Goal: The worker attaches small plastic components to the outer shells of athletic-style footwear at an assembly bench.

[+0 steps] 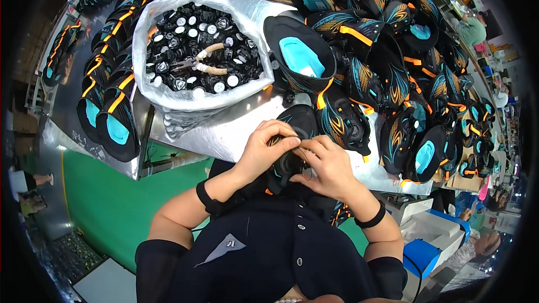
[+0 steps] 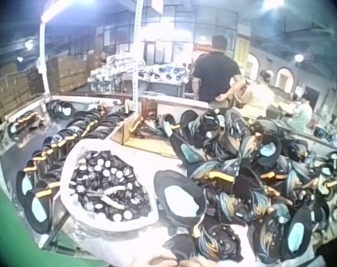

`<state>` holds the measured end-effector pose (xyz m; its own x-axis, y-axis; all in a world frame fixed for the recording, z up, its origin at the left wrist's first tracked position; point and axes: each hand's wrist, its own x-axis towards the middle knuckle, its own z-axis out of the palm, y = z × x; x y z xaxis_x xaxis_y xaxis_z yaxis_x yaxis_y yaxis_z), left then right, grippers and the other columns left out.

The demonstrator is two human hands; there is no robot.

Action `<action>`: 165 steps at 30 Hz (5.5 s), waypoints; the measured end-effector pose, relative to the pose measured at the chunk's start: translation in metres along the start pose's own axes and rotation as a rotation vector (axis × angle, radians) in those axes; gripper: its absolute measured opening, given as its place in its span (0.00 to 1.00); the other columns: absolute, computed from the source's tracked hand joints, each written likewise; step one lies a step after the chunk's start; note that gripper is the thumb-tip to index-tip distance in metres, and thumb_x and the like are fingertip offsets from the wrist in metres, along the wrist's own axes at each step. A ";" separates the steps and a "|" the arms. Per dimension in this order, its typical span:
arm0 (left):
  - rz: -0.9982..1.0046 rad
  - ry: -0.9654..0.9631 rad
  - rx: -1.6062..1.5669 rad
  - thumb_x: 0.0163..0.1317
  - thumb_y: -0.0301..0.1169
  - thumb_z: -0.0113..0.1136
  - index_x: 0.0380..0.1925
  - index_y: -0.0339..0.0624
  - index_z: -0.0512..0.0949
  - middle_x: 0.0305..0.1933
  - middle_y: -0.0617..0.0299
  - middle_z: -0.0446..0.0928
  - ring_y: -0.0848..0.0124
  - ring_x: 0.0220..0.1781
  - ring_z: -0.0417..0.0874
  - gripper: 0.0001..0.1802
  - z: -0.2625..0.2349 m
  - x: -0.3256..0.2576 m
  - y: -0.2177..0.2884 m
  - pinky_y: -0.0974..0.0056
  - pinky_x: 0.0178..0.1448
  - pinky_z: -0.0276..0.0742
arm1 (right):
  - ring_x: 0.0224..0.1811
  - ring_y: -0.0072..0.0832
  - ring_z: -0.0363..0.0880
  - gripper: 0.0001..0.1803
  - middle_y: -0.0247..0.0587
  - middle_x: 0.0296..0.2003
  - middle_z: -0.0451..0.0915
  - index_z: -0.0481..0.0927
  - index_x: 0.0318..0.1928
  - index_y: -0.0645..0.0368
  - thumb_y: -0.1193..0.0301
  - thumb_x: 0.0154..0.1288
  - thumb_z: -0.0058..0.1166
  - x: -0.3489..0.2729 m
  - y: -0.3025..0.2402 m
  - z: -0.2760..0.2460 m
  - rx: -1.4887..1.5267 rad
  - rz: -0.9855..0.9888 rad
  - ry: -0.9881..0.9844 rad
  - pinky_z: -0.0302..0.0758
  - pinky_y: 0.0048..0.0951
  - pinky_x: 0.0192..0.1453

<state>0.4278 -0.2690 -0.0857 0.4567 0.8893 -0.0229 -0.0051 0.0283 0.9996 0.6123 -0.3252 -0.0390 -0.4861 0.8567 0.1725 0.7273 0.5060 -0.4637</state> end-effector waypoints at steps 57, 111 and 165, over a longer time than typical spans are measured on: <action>0.186 0.918 1.178 0.49 0.13 0.52 0.39 0.41 0.81 0.35 0.55 0.82 0.61 0.40 0.84 0.18 -0.301 -0.152 0.152 0.62 0.46 0.77 | 0.45 0.44 0.79 0.24 0.49 0.48 0.77 0.76 0.51 0.62 0.74 0.52 0.66 0.098 -0.033 -0.012 -0.124 -0.016 0.284 0.76 0.36 0.48; -0.241 -0.192 -0.540 0.68 0.30 0.54 0.57 0.33 0.71 0.40 0.63 0.77 0.76 0.43 0.76 0.19 -0.011 -0.026 0.050 0.69 0.52 0.72 | 0.45 0.27 0.80 0.19 0.43 0.45 0.81 0.73 0.56 0.64 0.80 0.64 0.51 -0.011 0.008 0.012 0.754 0.431 0.312 0.74 0.27 0.50; -0.409 -0.634 -0.544 0.69 0.37 0.50 0.43 0.37 0.77 0.24 0.71 0.68 0.83 0.24 0.62 0.15 -0.023 0.005 0.043 0.76 0.29 0.58 | 0.16 0.15 0.62 0.22 0.32 0.15 0.70 0.72 0.44 0.65 0.59 0.75 0.30 0.013 0.010 0.001 0.815 0.447 0.316 0.57 0.20 0.21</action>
<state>0.4095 -0.2530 -0.0432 0.9149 0.3518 -0.1978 -0.0793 0.6371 0.7667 0.6130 -0.3091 -0.0420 -0.0092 0.9999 0.0045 0.1975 0.0062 -0.9803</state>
